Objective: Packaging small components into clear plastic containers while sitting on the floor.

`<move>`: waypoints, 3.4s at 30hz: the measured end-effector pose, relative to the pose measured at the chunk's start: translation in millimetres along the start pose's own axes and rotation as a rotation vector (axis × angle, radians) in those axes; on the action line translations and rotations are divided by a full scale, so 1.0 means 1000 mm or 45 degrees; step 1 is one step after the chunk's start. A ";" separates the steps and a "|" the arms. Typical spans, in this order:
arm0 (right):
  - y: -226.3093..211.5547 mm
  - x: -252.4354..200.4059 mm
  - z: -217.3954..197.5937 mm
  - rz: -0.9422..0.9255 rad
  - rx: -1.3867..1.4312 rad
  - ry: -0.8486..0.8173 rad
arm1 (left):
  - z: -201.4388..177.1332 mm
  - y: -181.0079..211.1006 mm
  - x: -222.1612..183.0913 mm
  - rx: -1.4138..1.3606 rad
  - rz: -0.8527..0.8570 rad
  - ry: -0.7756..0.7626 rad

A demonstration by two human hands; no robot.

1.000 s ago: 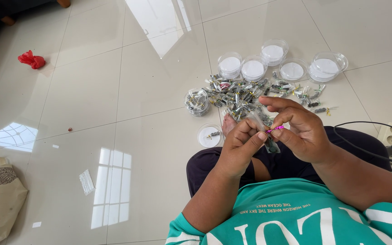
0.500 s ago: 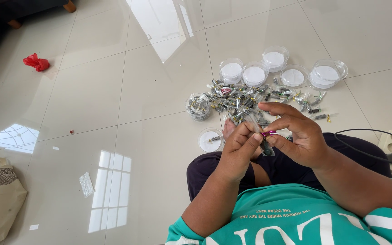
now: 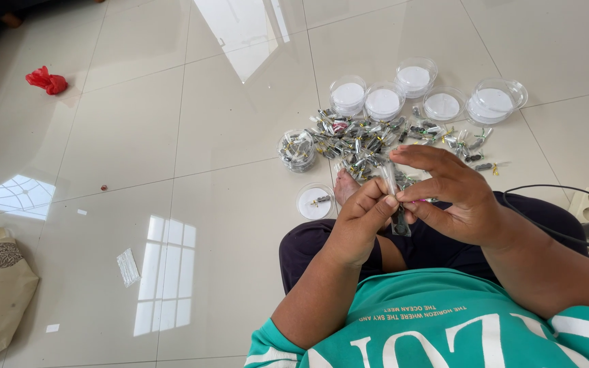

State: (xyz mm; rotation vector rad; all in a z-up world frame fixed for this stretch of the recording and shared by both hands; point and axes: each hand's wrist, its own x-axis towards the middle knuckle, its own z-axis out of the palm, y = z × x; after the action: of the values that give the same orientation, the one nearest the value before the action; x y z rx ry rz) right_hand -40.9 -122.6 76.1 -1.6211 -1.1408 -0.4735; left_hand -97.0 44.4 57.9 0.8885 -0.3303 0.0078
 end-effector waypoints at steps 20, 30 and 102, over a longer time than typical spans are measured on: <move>-0.007 -0.005 -0.013 -0.032 -0.413 -0.145 | -0.026 -0.039 -0.010 0.348 -0.074 0.011; -0.001 -0.020 -0.018 0.059 -0.350 -0.118 | -0.023 -0.045 -0.007 0.550 -0.100 0.032; 0.230 -0.127 0.056 1.697 0.433 0.004 | -0.174 -0.242 0.036 0.998 -0.266 0.588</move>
State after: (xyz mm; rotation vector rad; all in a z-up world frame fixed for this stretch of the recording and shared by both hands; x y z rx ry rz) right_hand 82.8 -127.4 -162.4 -1.6787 0.0412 0.5560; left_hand 20.7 18.9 -216.9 1.6538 0.2262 0.1558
